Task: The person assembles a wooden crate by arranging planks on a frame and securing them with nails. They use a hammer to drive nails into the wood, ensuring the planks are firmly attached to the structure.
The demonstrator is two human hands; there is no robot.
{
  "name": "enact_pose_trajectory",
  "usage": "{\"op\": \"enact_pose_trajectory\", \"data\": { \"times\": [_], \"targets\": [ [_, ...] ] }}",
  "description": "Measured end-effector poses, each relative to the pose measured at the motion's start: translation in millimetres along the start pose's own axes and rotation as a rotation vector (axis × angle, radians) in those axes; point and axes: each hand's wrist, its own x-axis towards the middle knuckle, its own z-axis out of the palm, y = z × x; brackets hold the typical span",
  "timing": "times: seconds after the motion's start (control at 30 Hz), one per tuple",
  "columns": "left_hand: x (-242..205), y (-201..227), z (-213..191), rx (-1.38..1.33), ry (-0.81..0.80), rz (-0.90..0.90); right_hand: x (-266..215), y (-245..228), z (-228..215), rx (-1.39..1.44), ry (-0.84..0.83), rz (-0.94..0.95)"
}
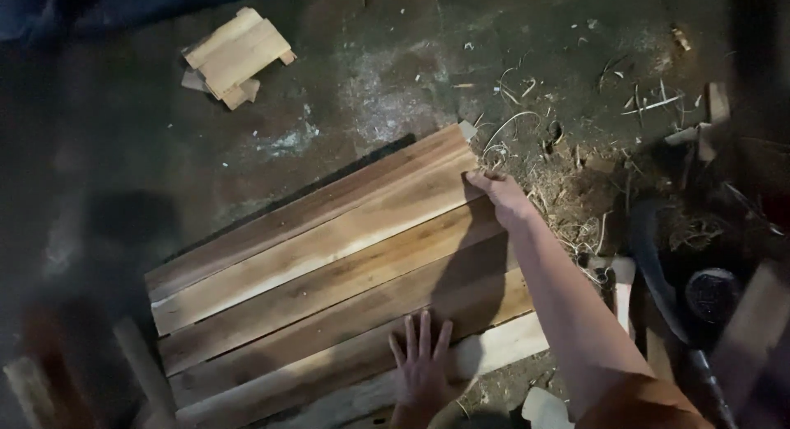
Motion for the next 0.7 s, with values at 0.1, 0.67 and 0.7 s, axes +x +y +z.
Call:
{"op": "enact_pose_trajectory", "data": {
  "times": [0.1,0.67,0.7],
  "targets": [
    [-0.6,0.5,-2.0,-0.069,-0.035,-0.005,6.6,2.4,-1.1,-0.033,-0.027,-0.007],
    [1.3,-0.2,7.7,0.122,0.016,0.012,14.8,-10.3,-2.1,-0.078,-0.181,-0.016],
    [-0.4,0.1,7.9,0.148,0.0,0.014,7.9,-10.5,-0.2,-0.141,-0.129,-0.012]
  ]
}}
